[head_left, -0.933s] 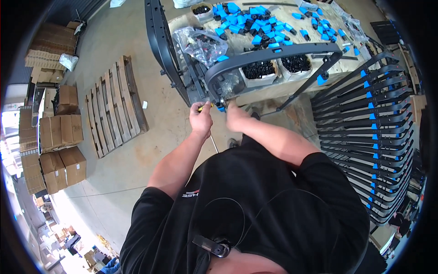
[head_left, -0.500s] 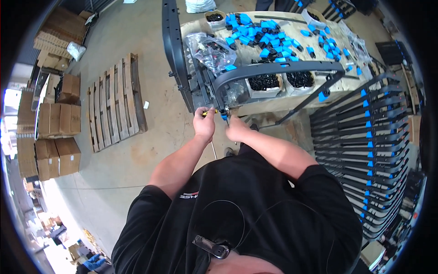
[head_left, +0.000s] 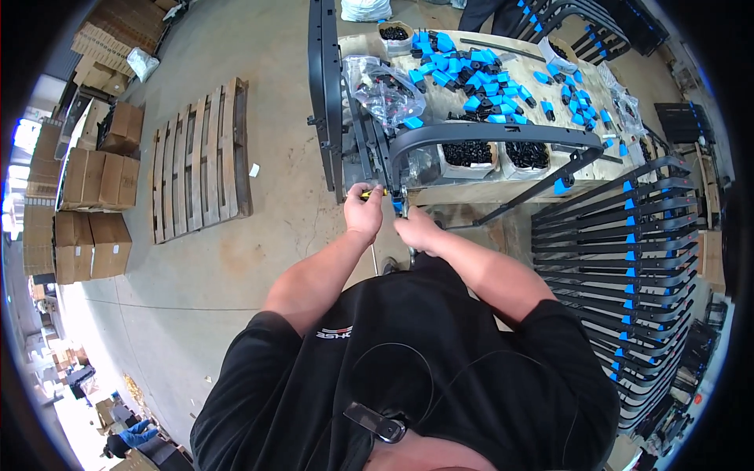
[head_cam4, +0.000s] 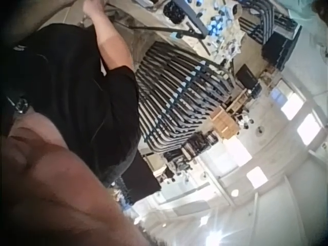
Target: Assembling metal furniture frames by attaching plastic joints and securing them with screws.
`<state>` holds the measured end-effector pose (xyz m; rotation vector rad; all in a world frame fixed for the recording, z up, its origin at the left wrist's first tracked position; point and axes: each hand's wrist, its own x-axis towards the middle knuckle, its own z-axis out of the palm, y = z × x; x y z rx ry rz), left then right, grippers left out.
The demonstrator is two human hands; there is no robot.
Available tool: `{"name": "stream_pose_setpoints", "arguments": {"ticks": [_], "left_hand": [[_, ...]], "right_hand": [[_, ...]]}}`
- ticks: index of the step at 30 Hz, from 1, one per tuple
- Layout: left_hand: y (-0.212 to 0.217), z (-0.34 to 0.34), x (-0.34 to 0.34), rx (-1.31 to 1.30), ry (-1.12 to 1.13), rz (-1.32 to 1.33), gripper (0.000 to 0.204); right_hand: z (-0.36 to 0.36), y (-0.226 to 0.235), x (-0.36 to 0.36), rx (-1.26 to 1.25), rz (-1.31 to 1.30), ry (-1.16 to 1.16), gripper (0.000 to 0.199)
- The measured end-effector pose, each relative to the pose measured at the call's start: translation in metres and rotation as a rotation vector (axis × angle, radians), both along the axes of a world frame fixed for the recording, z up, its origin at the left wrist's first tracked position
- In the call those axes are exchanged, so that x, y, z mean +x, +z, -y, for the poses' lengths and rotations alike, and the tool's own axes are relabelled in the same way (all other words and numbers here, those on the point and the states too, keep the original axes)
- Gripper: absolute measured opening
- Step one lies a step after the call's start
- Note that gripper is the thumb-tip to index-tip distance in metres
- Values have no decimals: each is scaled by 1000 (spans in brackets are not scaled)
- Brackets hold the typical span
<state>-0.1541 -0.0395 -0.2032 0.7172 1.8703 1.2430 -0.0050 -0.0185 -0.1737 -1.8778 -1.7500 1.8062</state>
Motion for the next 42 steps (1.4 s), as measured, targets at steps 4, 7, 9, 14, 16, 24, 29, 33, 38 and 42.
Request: {"name": "stream_pose_setpoints", "arguments": {"ticks": [4,7,9,14,16,24,29,33,38,42], "left_hand": [[-7,-4,-5,2,-26,26,21],[-12,-6,-6,20,-41,28,18],[-8,-4,-3,-52,8,47,26],[3,-5,0,49,-9,9,20],[0,-7,-2,61,-17,-55,20],[0,-4,-4,-24,-11,80,24],[-1,3,-1,43,54,11,35],[28,3,7,-99,100,297,50],[-1,43,10,-373,-217,-11,32],[-11,38,13,-277,-216,-154,25]], "right_hand": [[-5,42,5,-243,-144,-3,49],[-8,5,4,199,71,226,53],[-7,-1,1,170,227,278,60],[5,-19,0,221,120,162,59],[8,-18,0,99,-27,70,65],[-1,-18,1,312,231,201,47],[20,-37,15,-150,-397,-124,50],[35,-75,30,103,-208,-46,52],[28,-56,25,226,-68,127,54],[27,-48,22,200,-13,95,61]]}}
